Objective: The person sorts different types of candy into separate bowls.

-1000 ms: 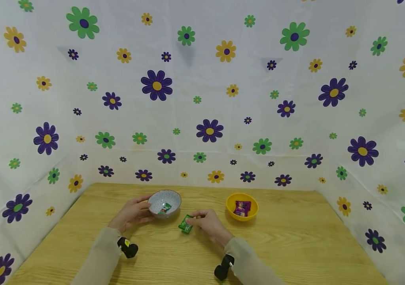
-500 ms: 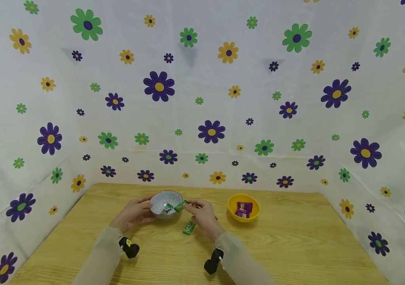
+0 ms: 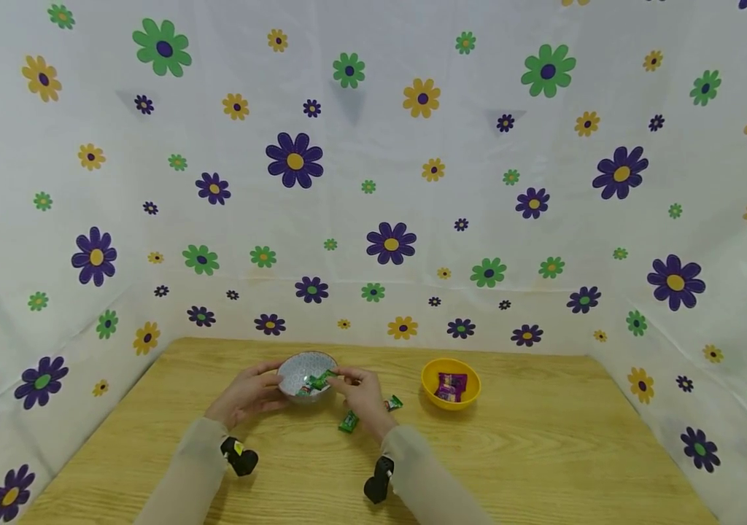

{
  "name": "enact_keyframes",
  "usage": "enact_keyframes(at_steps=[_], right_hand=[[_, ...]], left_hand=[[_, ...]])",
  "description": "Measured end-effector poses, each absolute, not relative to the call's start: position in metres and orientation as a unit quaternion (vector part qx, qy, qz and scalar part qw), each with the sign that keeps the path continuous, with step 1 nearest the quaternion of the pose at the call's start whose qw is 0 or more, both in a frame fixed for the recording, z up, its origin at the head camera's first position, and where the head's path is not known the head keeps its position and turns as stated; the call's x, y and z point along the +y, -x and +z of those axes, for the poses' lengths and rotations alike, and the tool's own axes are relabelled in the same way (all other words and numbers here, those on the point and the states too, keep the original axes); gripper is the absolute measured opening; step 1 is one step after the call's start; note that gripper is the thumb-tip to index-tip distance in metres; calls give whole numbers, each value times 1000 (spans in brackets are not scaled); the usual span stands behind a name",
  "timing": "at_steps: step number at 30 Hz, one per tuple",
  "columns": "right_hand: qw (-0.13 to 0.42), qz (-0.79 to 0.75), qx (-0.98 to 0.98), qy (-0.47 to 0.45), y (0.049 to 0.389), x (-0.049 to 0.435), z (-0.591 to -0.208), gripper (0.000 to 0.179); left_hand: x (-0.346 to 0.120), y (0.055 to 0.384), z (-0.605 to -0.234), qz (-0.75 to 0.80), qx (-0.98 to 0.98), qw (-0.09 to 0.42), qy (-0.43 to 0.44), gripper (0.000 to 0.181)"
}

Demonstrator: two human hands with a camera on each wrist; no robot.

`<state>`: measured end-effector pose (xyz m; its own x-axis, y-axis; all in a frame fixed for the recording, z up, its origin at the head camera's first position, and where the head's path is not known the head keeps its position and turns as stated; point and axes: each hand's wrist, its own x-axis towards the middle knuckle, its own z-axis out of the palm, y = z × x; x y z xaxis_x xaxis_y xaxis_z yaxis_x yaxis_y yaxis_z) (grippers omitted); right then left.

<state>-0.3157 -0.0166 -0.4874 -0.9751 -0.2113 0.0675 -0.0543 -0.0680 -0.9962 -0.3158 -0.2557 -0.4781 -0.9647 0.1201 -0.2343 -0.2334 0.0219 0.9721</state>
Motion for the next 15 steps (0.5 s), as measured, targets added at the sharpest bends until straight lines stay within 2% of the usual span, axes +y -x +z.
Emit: enact_keyframes(at_steps=[6,15], right_hand=[[68,-707,698,94,313,-17,-489,22],[85,-707,693,112,309,-5,-488,28]], left_hand=[[-255,316,-480,696,706,125,34,54],[-257,318,-481,697,705,125,35,53]])
